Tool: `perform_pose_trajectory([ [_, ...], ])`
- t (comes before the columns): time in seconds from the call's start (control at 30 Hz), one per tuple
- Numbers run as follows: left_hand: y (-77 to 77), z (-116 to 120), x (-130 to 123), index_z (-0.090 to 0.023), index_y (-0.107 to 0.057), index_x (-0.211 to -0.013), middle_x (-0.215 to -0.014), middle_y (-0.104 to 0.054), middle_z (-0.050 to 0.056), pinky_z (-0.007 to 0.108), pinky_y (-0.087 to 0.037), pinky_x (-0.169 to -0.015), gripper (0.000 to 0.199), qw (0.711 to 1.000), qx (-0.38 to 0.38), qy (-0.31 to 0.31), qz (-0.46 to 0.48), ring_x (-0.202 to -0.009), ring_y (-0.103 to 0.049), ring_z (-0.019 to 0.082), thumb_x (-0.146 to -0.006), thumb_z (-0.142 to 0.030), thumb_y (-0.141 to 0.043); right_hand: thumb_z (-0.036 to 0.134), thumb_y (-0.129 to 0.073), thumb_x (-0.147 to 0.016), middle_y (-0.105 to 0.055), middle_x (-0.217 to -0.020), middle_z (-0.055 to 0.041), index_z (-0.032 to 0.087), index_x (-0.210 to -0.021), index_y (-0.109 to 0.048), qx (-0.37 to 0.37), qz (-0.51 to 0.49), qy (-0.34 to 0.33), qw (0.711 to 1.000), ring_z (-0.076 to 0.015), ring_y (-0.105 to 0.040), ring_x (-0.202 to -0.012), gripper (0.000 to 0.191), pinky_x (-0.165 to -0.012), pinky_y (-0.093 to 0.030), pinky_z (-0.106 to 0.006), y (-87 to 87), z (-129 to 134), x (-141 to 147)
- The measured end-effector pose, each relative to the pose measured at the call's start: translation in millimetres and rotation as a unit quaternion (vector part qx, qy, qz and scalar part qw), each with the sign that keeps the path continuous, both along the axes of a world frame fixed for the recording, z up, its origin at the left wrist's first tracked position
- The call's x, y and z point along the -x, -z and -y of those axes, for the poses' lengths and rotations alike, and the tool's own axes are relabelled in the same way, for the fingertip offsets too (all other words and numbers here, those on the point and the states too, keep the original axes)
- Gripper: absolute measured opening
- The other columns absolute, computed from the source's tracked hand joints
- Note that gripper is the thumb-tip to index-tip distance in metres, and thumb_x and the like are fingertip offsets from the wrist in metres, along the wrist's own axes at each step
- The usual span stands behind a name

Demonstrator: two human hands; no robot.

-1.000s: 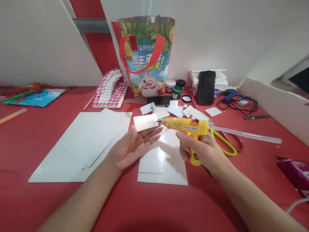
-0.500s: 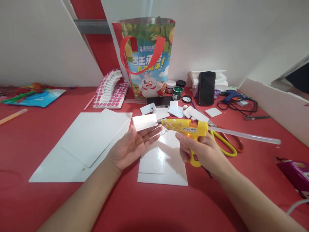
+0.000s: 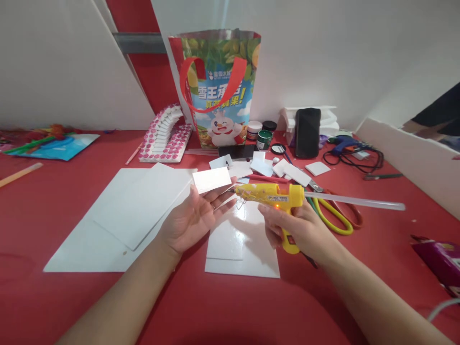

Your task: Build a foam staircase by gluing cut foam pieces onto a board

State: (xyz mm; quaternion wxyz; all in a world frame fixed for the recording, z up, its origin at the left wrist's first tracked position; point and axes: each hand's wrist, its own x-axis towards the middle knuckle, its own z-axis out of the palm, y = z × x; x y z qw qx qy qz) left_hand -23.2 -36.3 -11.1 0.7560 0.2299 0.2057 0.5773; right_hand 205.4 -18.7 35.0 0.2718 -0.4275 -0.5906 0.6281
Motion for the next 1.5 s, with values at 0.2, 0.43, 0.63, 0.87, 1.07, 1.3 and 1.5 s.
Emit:
perform_pose_trajectory([
  [0.2,0.9,-1.0,2.3,-0.011,-0.067,-0.126,-0.139,-0.063,0.017,0.049,-0.034,-0.119,0.053,1.0,0.008,0.002,0.01,-0.145,-0.041,0.033,-0.095,-0.053,-0.058,0.054,-0.069,-0.086,-0.064,-0.057,0.0011,0.018,-0.083,-0.068,0.024,-0.112,0.06,0.992,-0.0096,-0.055,-0.041,0.036,-0.043,-0.038,-0.022,-9.1,-5.6,-4.5],
  [0.43,4.0,-0.3,6.2,-0.012,-0.065,-0.13,-0.141,-0.062,0.019,0.054,-0.032,-0.119,0.062,1.0,0.023,0.009,0.008,-0.143,-0.043,0.037,-0.086,-0.055,-0.071,0.061,-0.079,-0.072,-0.066,-0.061,-0.0042,0.015,-0.062,-0.061,0.078,-0.003,0.206,0.975,-0.0083,-0.049,-0.041,0.05,-0.04,-0.039,-0.023,-21.8,-10.3,-31.2],
  [0.63,3.6,1.0,3.5,-0.011,-0.062,-0.133,-0.142,-0.06,0.021,0.054,-0.037,-0.117,0.065,1.0,0.02,0.014,0.004,-0.14,-0.047,0.037,-0.084,-0.053,-0.073,0.042,-0.09,-0.065,-0.07,-0.077,-0.0049,0.018,-0.077,-0.068,0.001,-0.045,0.382,0.923,-0.0149,-0.064,-0.065,0.035,-0.062,-0.055,-0.025,-14.7,10.7,-74.7],
  [0.87,5.1,2.9,0.4,-0.012,-0.061,-0.134,-0.14,-0.062,0.021,0.055,-0.038,-0.116,0.067,0.999,0.029,0.021,-0.01,-0.137,-0.05,0.038,-0.082,-0.052,-0.076,0.043,-0.089,-0.067,-0.076,-0.1,-0.0083,0.019,-0.09,-0.07,-0.015,-0.02,0.307,0.951,-0.0253,-0.07,-0.099,0.038,-0.087,-0.057,-0.037,3.5,0.5,-59.0],
  [1.07,6.6,4.6,3.4,-0.01,-0.069,-0.124,-0.139,-0.063,0.02,0.053,-0.043,-0.112,0.064,0.999,0.02,0.016,-0.035,-0.139,-0.048,0.039,-0.084,-0.06,-0.07,0.044,-0.074,-0.078,-0.072,-0.111,-0.0099,0.017,-0.096,-0.063,-0.055,0.036,0.264,0.962,-0.0267,-0.068,-0.105,0.034,-0.089,-0.054,-0.04,19.9,-13.0,-42.6],
  [1.3,5.3,4.3,1.4,-0.012,-0.068,-0.125,-0.139,-0.063,0.019,0.053,-0.047,-0.109,0.062,0.999,0.025,0.013,-0.035,-0.136,-0.05,0.039,-0.082,-0.056,-0.075,0.041,-0.071,-0.076,-0.073,-0.107,-0.011,0.018,-0.091,-0.069,-0.132,0.111,0.295,0.94,-0.0295,-0.065,-0.109,0.027,-0.105,-0.042,-0.048,41.1,-22.8,-79.5],
  [1.5,6.6,4.0,1.1,-0.014,-0.068,-0.125,-0.138,-0.064,0.017,0.052,-0.046,-0.109,0.06,0.999,0.016,0.02,-0.039,-0.136,-0.051,0.038,-0.084,-0.057,-0.072,0.046,-0.07,-0.074,-0.073,-0.103,-0.0093,0.018,-0.087,-0.068,-0.174,0.117,0.343,0.916,-0.0278,-0.064,-0.108,0.031,-0.102,-0.044,-0.044,48.5,-49.3,-106.5],
])
